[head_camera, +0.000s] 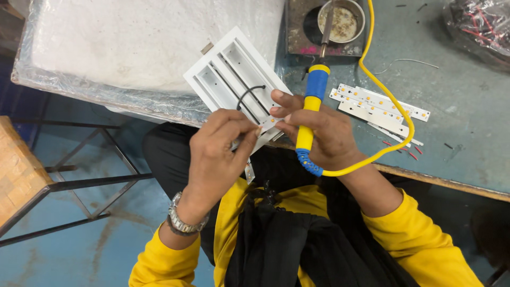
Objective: The person uses a soldering iron to attach wires to LED strips inside a white plastic housing. They repeatedly dip the iron into a solder pot, apply solder to the strip contacts, and place the strips into the housing. The person handles multiple LED strips and wires throughout the clip.
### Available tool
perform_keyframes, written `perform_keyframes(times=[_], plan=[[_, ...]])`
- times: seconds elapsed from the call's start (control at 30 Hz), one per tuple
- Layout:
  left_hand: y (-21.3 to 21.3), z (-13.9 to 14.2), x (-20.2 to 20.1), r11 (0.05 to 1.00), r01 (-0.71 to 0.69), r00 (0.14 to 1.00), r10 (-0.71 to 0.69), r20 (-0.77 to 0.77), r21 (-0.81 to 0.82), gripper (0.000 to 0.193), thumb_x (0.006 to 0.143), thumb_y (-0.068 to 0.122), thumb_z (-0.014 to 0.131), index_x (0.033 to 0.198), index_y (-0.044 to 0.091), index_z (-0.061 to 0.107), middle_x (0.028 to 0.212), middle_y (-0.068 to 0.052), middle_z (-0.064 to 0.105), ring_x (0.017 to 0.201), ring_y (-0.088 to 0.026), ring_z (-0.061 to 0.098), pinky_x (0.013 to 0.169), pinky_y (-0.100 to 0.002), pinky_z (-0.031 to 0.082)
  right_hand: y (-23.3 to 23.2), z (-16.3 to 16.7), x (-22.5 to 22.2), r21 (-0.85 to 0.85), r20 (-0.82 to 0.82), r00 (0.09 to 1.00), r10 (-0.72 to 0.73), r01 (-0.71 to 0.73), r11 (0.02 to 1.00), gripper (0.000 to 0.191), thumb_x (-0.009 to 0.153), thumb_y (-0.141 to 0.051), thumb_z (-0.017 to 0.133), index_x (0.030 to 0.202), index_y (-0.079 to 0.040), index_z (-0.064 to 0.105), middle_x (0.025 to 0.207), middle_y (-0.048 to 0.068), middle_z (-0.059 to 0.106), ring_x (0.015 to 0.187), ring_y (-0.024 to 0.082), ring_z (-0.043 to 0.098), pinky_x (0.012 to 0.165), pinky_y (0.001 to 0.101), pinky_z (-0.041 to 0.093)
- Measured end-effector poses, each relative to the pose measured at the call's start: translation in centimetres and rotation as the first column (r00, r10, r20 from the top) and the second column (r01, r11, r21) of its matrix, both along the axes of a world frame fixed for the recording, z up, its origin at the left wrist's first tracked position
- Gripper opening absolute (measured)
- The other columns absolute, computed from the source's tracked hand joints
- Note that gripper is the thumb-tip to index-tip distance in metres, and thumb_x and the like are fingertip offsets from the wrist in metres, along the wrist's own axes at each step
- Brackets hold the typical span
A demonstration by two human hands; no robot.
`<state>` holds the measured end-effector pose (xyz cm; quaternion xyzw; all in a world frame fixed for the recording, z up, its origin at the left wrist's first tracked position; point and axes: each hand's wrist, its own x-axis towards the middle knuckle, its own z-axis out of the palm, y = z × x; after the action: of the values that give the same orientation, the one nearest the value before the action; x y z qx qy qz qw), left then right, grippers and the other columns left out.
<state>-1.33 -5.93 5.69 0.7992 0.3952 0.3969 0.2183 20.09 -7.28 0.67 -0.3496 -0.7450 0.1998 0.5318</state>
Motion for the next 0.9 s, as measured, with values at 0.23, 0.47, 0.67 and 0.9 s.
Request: perform_keyframes(times=[0.23, 0.47, 0.67, 0.9], plan=[[0.1, 0.6, 0.0, 0.998, -0.008, 0.999, 0.010, 0.042, -0.066, 0.009, 0.089, 0.002, 0.078, 0.096, 0.001, 0.072, 0.098, -0.009, 0.069, 0.080, -0.022, 0.071, 0.068, -0.031, 0.056, -0.4, 0.3, -0.2, 0.089, 0.078, 0.993, -0.091, 0.084, 0.992, 0.039, 0.093, 0.008, 0.078, 0.114, -0.006, 0.050, 0.136, 0.023, 0.064, 0.113, 0.027, 0.075, 0.091, 0.0344, 0.064], [0.8, 0.8, -0.5, 0.995, 0.046, 0.997, -0.040, 0.071, -0.086, 0.010, 0.087, 0.000, 0.074, 0.098, 0.000, 0.073, 0.099, -0.009, 0.069, 0.082, -0.023, 0.072, 0.070, -0.031, 0.056, 0.3, 0.1, -0.4, 0.113, 0.059, 0.992, -0.115, 0.108, 0.988, 0.044, 0.093, 0.008, 0.078, 0.118, -0.008, 0.046, 0.135, 0.023, 0.065, 0.109, 0.027, 0.076, 0.087, 0.0331, 0.065], [1.6, 0.5, -0.7, 0.989, 0.056, 0.997, -0.048, 0.063, -0.133, 0.008, 0.087, 0.003, 0.074, 0.095, 0.001, 0.074, 0.098, -0.010, 0.069, 0.078, -0.023, 0.071, 0.067, -0.031, 0.055, 0.3, -0.4, -0.5, 0.092, 0.066, 0.991, -0.116, 0.110, 0.990, 0.045, 0.092, 0.008, 0.078, 0.118, -0.008, 0.045, 0.134, 0.024, 0.065, 0.108, 0.027, 0.076, 0.087, 0.0331, 0.064], [2.8, 1.0, -0.6, 0.971, 0.091, 0.996, -0.086, 0.036, -0.220, 0.007, 0.082, 0.005, 0.072, 0.088, 0.002, 0.075, 0.088, -0.008, 0.069, 0.074, -0.022, 0.070, 0.065, -0.031, 0.054, 0.1, -0.5, -0.9, 0.062, 0.031, 0.993, -0.114, 0.112, 0.992, 0.044, 0.092, 0.010, 0.077, 0.118, -0.008, 0.046, 0.134, 0.025, 0.065, 0.109, 0.028, 0.076, 0.090, 0.0351, 0.065]])
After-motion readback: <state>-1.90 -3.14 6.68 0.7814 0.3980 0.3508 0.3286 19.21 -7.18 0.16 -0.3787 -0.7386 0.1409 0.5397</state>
